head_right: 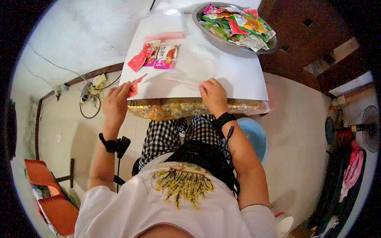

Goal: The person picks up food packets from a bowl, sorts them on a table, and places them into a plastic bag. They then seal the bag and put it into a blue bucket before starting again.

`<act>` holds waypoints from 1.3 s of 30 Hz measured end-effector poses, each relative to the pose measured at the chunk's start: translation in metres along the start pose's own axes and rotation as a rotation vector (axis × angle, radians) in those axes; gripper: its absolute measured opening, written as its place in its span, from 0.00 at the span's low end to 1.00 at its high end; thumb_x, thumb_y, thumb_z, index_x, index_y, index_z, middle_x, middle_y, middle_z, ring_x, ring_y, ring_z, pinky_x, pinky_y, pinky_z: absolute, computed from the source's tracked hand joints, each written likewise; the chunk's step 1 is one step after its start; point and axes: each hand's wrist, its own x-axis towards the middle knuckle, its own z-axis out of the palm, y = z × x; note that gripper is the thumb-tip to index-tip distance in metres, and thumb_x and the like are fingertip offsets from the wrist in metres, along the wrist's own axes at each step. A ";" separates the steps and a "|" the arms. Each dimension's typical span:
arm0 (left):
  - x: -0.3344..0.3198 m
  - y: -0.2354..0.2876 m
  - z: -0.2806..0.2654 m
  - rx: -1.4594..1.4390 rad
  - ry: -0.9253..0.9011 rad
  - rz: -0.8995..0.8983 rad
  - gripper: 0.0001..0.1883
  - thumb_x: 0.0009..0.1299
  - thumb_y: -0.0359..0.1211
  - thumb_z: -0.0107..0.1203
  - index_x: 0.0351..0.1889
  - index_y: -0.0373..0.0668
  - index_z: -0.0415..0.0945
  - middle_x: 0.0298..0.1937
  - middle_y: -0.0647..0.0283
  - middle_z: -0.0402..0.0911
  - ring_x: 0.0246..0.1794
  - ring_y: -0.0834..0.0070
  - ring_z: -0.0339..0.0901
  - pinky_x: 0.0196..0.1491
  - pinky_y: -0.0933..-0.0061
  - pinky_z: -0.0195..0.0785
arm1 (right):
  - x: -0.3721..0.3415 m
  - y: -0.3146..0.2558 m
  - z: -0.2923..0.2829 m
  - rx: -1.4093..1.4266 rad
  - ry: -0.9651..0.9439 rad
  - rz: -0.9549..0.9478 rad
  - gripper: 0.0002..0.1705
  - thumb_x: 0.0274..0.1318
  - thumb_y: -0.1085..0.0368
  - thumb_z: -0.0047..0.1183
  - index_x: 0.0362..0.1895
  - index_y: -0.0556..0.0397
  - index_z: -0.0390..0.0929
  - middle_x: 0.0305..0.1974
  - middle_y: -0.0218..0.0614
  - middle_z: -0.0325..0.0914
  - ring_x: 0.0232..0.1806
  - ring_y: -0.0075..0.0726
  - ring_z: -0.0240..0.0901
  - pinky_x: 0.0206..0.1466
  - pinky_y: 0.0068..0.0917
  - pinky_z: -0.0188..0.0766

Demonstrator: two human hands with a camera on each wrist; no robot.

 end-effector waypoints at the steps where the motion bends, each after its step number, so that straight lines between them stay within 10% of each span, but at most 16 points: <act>1: 0.000 0.005 -0.008 -0.050 0.078 0.061 0.22 0.58 0.28 0.56 0.52 0.51 0.78 0.45 0.64 0.83 0.39 0.65 0.79 0.35 0.67 0.74 | 0.001 -0.002 0.000 0.002 0.003 -0.009 0.05 0.53 0.67 0.58 0.32 0.54 0.80 0.30 0.38 0.74 0.32 0.44 0.73 0.35 0.36 0.70; 11: 0.008 0.069 0.003 -0.267 0.151 0.504 0.23 0.56 0.35 0.57 0.53 0.47 0.77 0.53 0.62 0.79 0.42 0.71 0.76 0.36 0.73 0.71 | 0.003 -0.020 -0.005 -0.006 -0.051 -0.058 0.05 0.51 0.69 0.60 0.32 0.56 0.80 0.29 0.39 0.74 0.29 0.44 0.72 0.32 0.34 0.68; 21: 0.014 0.068 0.026 -0.195 0.089 0.477 0.24 0.56 0.39 0.57 0.54 0.50 0.76 0.58 0.63 0.76 0.45 0.73 0.74 0.37 0.71 0.65 | 0.001 -0.019 -0.007 0.139 -0.129 0.015 0.04 0.51 0.71 0.58 0.33 0.56 0.80 0.28 0.37 0.73 0.28 0.38 0.71 0.32 0.30 0.66; 27: 0.012 0.069 0.052 -0.152 0.043 0.408 0.16 0.60 0.36 0.56 0.48 0.51 0.79 0.65 0.65 0.71 0.61 0.68 0.69 0.60 0.58 0.58 | -0.001 -0.009 -0.003 0.150 -0.186 -0.062 0.04 0.50 0.72 0.59 0.33 0.57 0.80 0.26 0.36 0.71 0.26 0.35 0.68 0.31 0.29 0.65; 30: 0.019 0.070 0.056 -0.086 -0.052 0.420 0.07 0.59 0.35 0.54 0.35 0.50 0.78 0.61 0.63 0.73 0.62 0.66 0.69 0.62 0.54 0.57 | -0.003 -0.011 -0.006 0.212 -0.254 0.033 0.04 0.49 0.67 0.58 0.29 0.54 0.78 0.26 0.40 0.73 0.31 0.47 0.72 0.35 0.38 0.68; 39: 0.054 0.087 0.091 -0.110 0.037 0.351 0.04 0.60 0.33 0.53 0.30 0.48 0.69 0.27 0.67 0.72 0.32 0.70 0.75 0.53 0.56 0.62 | -0.004 -0.009 -0.008 0.200 -0.309 -0.029 0.05 0.47 0.72 0.58 0.33 0.55 0.80 0.25 0.36 0.70 0.27 0.36 0.68 0.33 0.30 0.65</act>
